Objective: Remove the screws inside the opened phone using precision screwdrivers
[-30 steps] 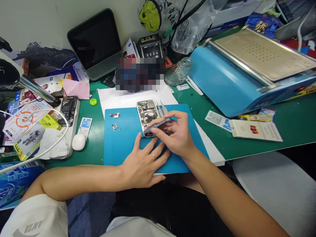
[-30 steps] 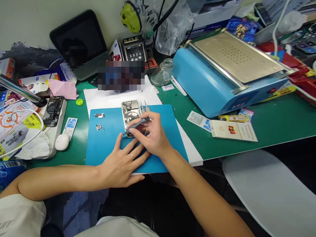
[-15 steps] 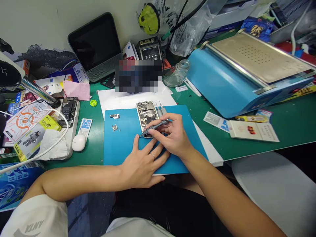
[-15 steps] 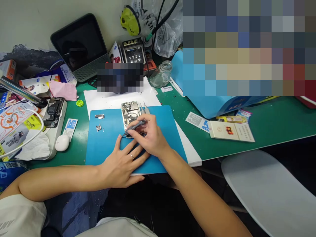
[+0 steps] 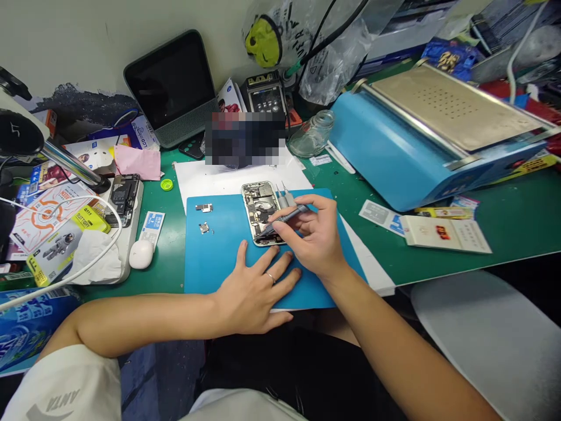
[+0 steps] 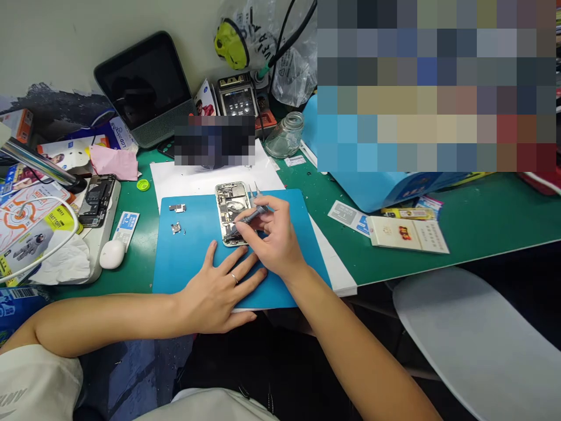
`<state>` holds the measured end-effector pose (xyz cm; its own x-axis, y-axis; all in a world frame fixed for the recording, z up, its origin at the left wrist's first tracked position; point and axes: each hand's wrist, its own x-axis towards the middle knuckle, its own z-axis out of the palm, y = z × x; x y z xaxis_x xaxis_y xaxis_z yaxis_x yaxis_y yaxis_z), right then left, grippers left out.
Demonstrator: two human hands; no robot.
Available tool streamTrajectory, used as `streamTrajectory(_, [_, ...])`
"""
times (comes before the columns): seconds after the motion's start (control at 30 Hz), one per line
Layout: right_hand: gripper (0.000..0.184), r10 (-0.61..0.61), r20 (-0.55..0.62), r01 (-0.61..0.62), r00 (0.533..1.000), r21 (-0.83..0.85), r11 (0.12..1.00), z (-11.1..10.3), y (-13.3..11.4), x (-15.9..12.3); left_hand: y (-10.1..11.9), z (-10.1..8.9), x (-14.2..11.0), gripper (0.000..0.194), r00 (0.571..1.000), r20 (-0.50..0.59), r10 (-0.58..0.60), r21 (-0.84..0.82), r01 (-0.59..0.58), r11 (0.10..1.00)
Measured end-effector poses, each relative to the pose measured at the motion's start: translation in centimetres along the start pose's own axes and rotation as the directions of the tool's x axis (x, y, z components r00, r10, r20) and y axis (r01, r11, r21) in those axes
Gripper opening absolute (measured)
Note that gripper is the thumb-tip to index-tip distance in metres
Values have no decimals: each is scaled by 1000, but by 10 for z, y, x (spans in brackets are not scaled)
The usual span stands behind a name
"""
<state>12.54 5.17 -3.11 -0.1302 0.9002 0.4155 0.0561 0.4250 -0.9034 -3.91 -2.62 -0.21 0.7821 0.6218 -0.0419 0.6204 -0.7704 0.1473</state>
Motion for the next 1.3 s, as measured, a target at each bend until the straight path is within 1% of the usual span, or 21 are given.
streamTrajectory(0.13, [41, -5, -4, 5, 1000, -26, 1000, -1, 2, -1, 0, 1, 0, 75, 1000, 1, 3, -7, -3, 1000])
streamTrajectory(0.43, [41, -9, -33, 9, 999, -8, 1000, -1, 1, -1, 0, 2, -1, 73, 1000, -13, -2, -27, 1, 1000])
streamTrajectory(0.63, [42, -18, -108, 18, 994, 4, 1000, -2, 2, 0, 0, 0, -1, 72, 1000, -7, -3, -40, 2, 999])
streamTrajectory(0.73, [42, -45, -130, 45, 991, -1, 999, -2, 2, 1, -1, 0, -1, 72, 1000, -8, -5, -41, 5, 999])
streamTrajectory(0.83, [43, -71, -135, 72, 988, -2, 997, -2, 1, 1, -1, 0, -2, 71, 1000, -4, -5, -40, 5, 999])
streamTrajectory(0.97, [43, -63, -127, 65, 990, 11, 998, -2, 1, 2, -1, 1, -2, 71, 1000, 1, -11, -39, 11, 999])
streamTrajectory(1.13, [44, -98, -123, 97, 988, -16, 995, -3, 3, 2, -1, 1, -2, 72, 1000, 5, -16, -39, 16, 999])
streamTrajectory(1.3, [43, -82, -120, 78, 989, -39, 996, -3, 2, 2, -1, 0, -1, 71, 1000, 5, -11, -39, 11, 999])
